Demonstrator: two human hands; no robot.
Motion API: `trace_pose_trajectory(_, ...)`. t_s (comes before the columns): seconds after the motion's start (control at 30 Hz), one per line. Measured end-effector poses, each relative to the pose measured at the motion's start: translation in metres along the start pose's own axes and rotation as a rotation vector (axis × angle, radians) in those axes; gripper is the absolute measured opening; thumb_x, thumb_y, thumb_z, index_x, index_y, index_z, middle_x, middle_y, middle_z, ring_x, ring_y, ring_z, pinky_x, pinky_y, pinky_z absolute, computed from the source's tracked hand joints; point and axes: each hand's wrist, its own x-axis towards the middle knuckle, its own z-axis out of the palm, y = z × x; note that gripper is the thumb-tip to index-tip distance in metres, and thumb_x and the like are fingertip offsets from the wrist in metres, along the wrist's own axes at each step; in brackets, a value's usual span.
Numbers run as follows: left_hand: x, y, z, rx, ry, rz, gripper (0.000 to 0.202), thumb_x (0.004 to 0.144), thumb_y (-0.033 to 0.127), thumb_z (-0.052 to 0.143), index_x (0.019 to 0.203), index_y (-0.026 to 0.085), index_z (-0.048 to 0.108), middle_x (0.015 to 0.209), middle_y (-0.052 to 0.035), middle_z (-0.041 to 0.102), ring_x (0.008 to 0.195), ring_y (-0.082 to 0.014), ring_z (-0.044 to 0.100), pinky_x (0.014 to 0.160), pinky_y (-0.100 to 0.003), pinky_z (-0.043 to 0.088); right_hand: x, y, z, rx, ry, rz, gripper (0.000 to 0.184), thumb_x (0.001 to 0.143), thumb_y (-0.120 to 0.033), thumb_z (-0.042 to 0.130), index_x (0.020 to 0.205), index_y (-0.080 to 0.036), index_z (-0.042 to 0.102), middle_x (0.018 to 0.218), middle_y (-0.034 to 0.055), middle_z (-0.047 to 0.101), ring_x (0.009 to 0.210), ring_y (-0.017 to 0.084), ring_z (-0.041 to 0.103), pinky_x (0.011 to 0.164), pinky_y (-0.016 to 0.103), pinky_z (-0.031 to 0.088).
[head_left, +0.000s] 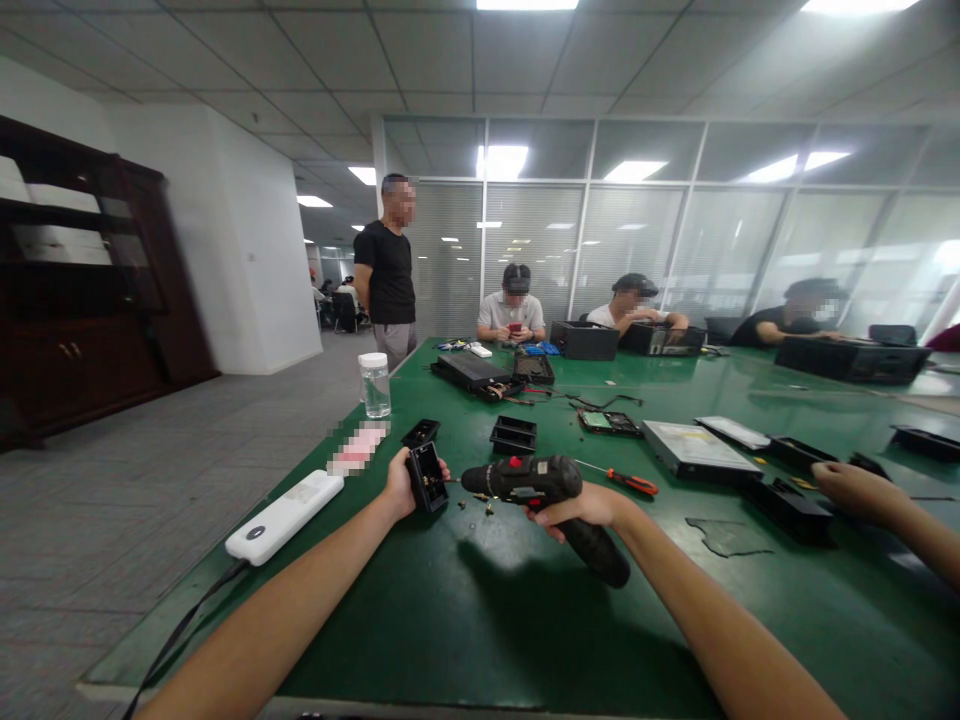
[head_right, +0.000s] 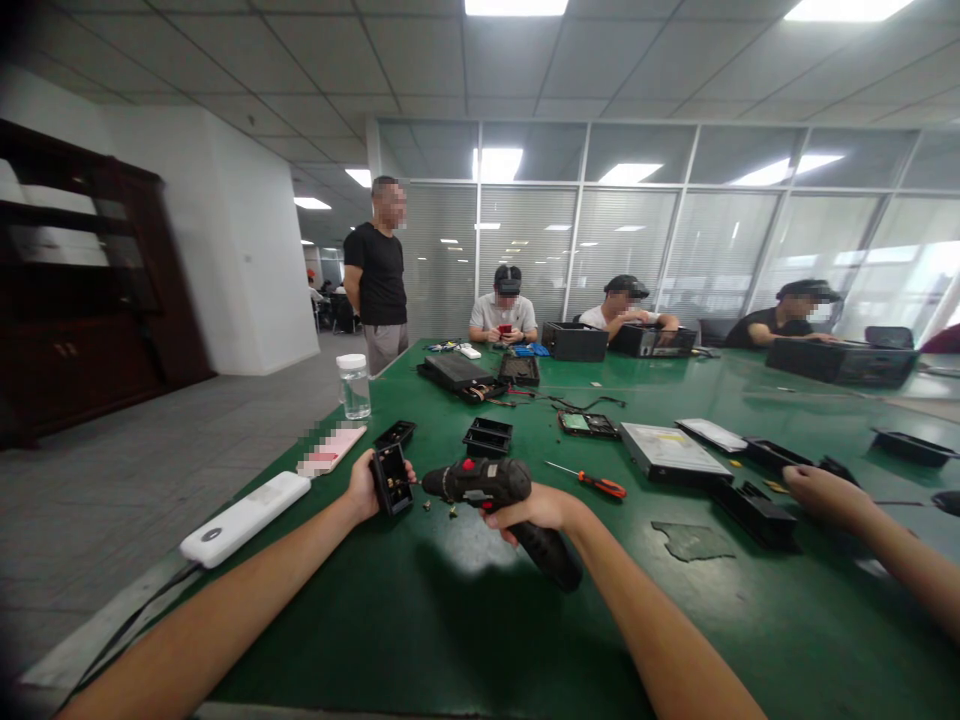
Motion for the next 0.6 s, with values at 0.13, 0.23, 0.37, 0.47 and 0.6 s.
trace_pose_trajectory(0.13,0.0005,0.0003,-0.0021,0.006,-0.03,0.006,0.041,0.069,0.041,0.031,0.07,0.007,0.054,0.064,-0.0128,0.057,0.06,-0.0221,0.056,0.063,-0.039,0.041,0.0013,0.0016,-0.0004,-0.02,0.008,0.02,0.015,0.064,-0.027,0.053,0.076,-0.018,0.052,0.06,0.0044,0.049,0.052,0.01,0.048,0.053,0.025,0.037)
trace_pose_trajectory(0.23,0.001,0.0003,-0.003,0.005,-0.015,0.001,0.04,0.069,0.04,0.031,0.071,0.007,0.054,0.063,-0.0123,0.057,0.06,-0.0221,0.056,0.062,-0.038,0.042,0.0009,0.0005,0.0005,-0.032,0.028,0.049,0.017,0.063,-0.029,0.054,0.076,-0.018,0.052,0.06,0.0047,0.05,0.054,0.011,0.049,0.054,0.026,0.037)
trace_pose_trajectory(0.37,0.0022,-0.0004,-0.004,0.009,-0.015,0.009,0.04,0.069,0.04,0.031,0.07,0.008,0.054,0.064,-0.0123,0.058,0.06,-0.0223,0.056,0.062,-0.039,0.042,-0.0005,-0.0026,0.0022,-0.016,0.045,0.059,0.02,0.061,-0.031,0.056,0.077,-0.019,0.052,0.065,0.0059,0.051,0.053,0.011,0.049,0.053,0.027,0.038)
trace_pose_trajectory(0.47,0.0032,-0.001,-0.0056,0.027,-0.05,0.023,0.04,0.069,0.04,0.031,0.07,0.008,0.054,0.065,-0.0126,0.058,0.06,-0.0224,0.056,0.063,-0.039,0.041,-0.0006,-0.0023,0.0022,-0.011,0.038,0.059,0.02,0.061,-0.03,0.056,0.078,-0.02,0.052,0.065,0.0055,0.051,0.053,0.011,0.048,0.053,0.027,0.038)
trace_pose_trajectory(0.6,0.0043,-0.0013,-0.0077,0.044,-0.077,0.031,0.041,0.069,0.04,0.031,0.07,0.007,0.054,0.066,-0.0131,0.058,0.061,-0.0223,0.056,0.063,-0.039,0.042,0.0004,0.0004,0.0005,-0.016,0.022,0.042,0.018,0.064,-0.028,0.054,0.08,-0.019,0.052,0.067,0.006,0.052,0.052,0.01,0.048,0.053,0.026,0.038)
